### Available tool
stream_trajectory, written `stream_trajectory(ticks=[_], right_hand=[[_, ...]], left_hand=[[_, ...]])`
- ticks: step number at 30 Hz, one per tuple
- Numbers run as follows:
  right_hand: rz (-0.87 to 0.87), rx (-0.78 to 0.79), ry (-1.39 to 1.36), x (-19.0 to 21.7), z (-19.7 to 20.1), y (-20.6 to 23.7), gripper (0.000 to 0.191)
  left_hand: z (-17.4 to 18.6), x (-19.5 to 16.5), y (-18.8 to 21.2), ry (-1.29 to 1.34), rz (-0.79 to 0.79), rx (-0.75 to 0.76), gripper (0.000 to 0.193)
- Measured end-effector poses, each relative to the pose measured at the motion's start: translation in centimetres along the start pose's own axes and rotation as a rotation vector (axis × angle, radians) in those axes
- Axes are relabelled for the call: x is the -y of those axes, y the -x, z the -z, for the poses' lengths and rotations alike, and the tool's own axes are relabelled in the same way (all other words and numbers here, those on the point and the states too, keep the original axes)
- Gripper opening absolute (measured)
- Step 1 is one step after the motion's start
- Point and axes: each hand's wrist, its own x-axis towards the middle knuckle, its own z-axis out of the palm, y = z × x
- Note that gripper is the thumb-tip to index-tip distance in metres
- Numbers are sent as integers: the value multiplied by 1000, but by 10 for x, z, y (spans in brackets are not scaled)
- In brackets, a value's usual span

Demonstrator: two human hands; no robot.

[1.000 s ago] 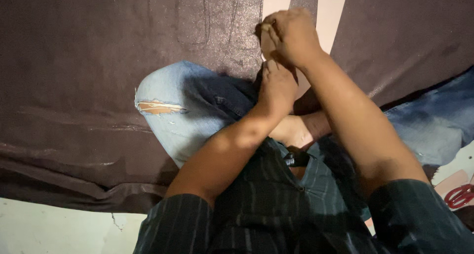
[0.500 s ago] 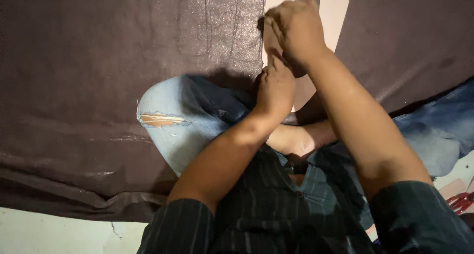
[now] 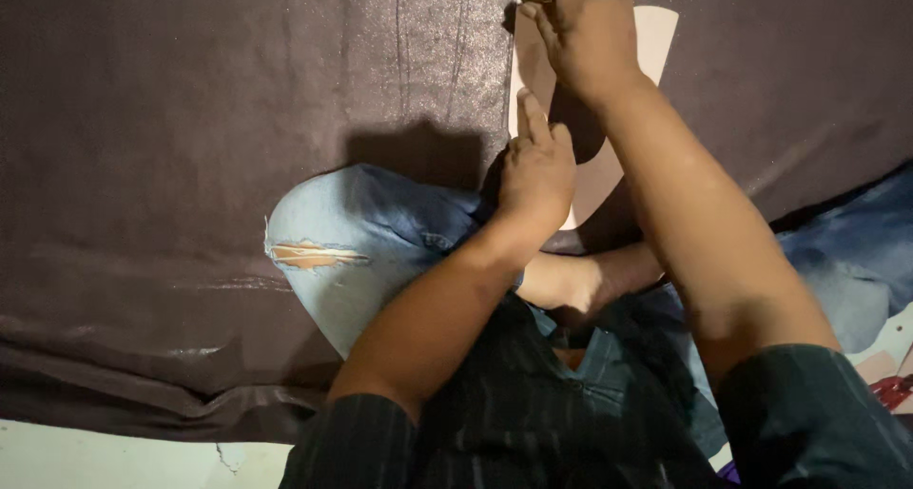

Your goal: The person sits on the floor and uses a U-shaped paper pattern to trace outlines onto a large piece of brown fabric. They hold the pattern steady with one hand and trace the edges with a small tool in the other hand, repeating the process multiple times.

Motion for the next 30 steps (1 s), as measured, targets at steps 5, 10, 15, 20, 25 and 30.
stream_trajectory(ticks=[5, 10, 15, 20, 25, 30], right_hand=[[21, 188, -19, 22, 15, 24, 9], [6, 256, -34, 26, 9, 30, 13], [-145, 40, -153, -5, 1, -3, 7], [-6, 73, -104, -6, 4, -4, 7], [-1, -23, -138, -11, 2, -11, 9], [-41, -11, -216, -15, -3, -10, 10]], left_hand=[[11, -1, -12, 550, 435, 118, 37], [15, -2, -16, 611, 506, 239, 37], [26, -2, -10, 166, 20, 124, 25], [29, 0, -12, 144, 4, 57, 28], [19, 0, -14, 170, 45, 66, 41], [12, 3, -17, 145, 23, -53, 61]])
